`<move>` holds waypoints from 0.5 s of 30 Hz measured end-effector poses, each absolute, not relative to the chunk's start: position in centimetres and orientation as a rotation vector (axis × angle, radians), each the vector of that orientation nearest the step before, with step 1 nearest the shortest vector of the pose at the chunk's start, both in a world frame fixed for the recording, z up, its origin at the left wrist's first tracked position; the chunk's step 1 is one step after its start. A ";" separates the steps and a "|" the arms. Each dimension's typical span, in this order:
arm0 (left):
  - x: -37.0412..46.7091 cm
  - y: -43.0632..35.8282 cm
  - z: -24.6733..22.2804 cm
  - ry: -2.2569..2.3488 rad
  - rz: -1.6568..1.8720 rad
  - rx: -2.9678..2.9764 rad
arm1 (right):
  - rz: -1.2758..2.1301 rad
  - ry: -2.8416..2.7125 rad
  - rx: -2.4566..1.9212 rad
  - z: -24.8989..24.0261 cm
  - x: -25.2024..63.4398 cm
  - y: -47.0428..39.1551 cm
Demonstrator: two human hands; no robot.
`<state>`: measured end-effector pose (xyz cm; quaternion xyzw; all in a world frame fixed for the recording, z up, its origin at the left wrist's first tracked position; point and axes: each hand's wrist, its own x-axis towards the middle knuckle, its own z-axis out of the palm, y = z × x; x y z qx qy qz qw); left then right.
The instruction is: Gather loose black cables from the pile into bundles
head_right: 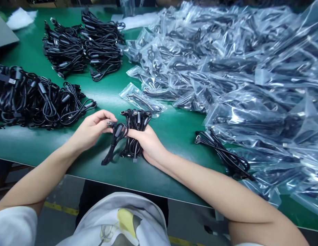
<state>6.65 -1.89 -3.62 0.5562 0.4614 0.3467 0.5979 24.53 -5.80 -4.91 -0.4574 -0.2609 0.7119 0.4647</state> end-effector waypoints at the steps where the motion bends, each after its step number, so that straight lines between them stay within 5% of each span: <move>1: 6.5 -1.9 -3.6 1.052 0.791 1.291 | 1.757 -0.630 -1.133 -4.9 24.4 -5.8; 9: 5.1 -1.8 -3.2 0.907 0.643 1.484 | 1.704 -0.606 -1.233 -4.7 23.9 -5.8; 15: 4.9 -1.7 -3.8 1.002 1.030 1.382 | 1.811 -0.746 -1.268 -4.7 23.4 -5.9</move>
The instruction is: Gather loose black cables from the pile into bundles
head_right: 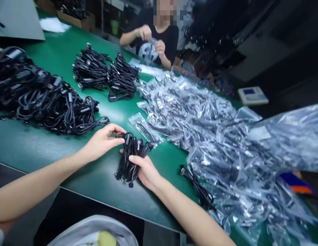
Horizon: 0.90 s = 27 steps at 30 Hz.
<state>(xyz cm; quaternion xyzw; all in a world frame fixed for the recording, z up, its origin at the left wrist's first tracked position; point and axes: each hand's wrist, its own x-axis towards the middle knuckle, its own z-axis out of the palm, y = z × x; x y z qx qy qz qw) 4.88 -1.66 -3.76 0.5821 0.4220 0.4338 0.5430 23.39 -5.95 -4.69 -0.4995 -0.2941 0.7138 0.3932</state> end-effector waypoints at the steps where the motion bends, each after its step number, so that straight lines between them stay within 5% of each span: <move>1: 4.9 -1.6 -3.7 1.003 1.063 1.369 | 1.827 -0.818 -1.275 -4.6 23.2 -5.7; 7: 4.8 -1.8 -3.1 0.938 1.174 1.220 | 1.894 -1.531 -1.338 -1.9 22.4 -0.5; 9: 4.8 -2.0 -3.0 0.890 1.314 1.078 | 1.592 -1.992 -1.349 -0.1 22.3 3.2; 12: 4.7 -2.0 -2.8 0.874 1.468 0.967 | 0.695 -2.365 -1.520 2.6 21.6 10.5; 17: 5.0 -2.2 -2.7 0.899 1.257 1.009 | 0.151 -2.283 -1.605 4.7 17.6 23.4; 27: 5.2 -2.2 -2.8 0.908 1.003 1.124 | 0.181 -2.366 -1.552 -1.1 14.2 29.8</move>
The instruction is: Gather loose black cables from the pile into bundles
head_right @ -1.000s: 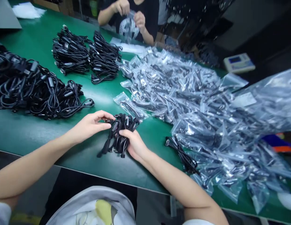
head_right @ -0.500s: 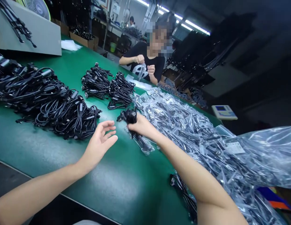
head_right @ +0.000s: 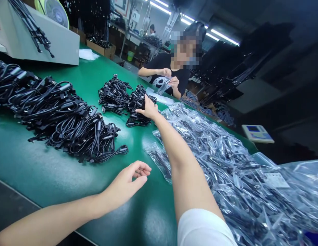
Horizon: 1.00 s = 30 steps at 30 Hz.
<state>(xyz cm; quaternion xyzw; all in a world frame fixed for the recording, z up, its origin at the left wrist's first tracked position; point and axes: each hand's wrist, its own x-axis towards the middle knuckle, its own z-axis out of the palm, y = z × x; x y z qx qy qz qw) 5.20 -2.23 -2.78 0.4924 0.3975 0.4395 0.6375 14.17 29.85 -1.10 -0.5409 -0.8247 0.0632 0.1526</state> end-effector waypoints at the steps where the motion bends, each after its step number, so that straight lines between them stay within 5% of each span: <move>1: 5.2 -2.2 -2.8 0.909 1.009 1.144 | 0.181 -2.342 -1.528 -1.0 14.4 29.3; 10: 4.4 -1.5 -2.7 1.122 1.308 1.763 | 0.504 -2.162 -1.221 -6.4 15.6 8.9; 14: -0.1 -0.6 -1.2 1.706 1.521 2.188 | 0.716 -2.216 -1.138 -8.3 18.7 0.0; 19: -7.3 -0.4 -1.0 2.559 0.982 1.989 | 0.867 -2.123 -1.223 -7.6 23.7 -3.9; 30: -4.7 -2.7 -3.3 2.090 0.833 2.271 | 1.015 -2.012 -1.161 -7.1 24.8 -4.5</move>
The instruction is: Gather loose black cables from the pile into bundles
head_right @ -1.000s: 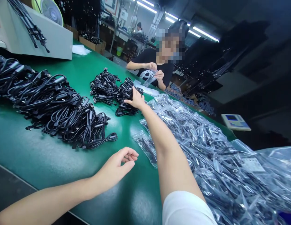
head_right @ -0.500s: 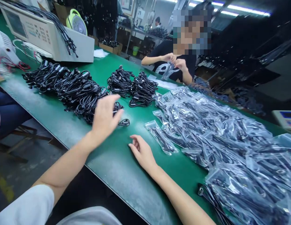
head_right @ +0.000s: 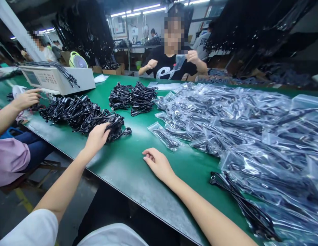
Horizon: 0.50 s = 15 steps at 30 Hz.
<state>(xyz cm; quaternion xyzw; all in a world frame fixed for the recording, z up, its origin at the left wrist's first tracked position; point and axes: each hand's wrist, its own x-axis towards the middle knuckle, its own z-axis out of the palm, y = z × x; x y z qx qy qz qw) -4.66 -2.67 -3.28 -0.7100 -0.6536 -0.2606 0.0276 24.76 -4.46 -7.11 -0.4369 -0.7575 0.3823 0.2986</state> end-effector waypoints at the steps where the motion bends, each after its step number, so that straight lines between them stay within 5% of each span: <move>1: -4.2 -2.8 -3.6 -2.006 -0.788 -2.241 | 1.018 -2.009 -1.154 -7.1 24.8 -4.4; 9: -0.6 -3.8 -2.5 -1.971 -0.904 -2.353 | 1.139 -1.937 -1.131 -6.9 25.1 -4.2; 15: 5.9 -4.4 -2.2 -2.172 -1.313 -2.939 | 1.481 -1.545 -0.913 -6.4 25.0 -4.7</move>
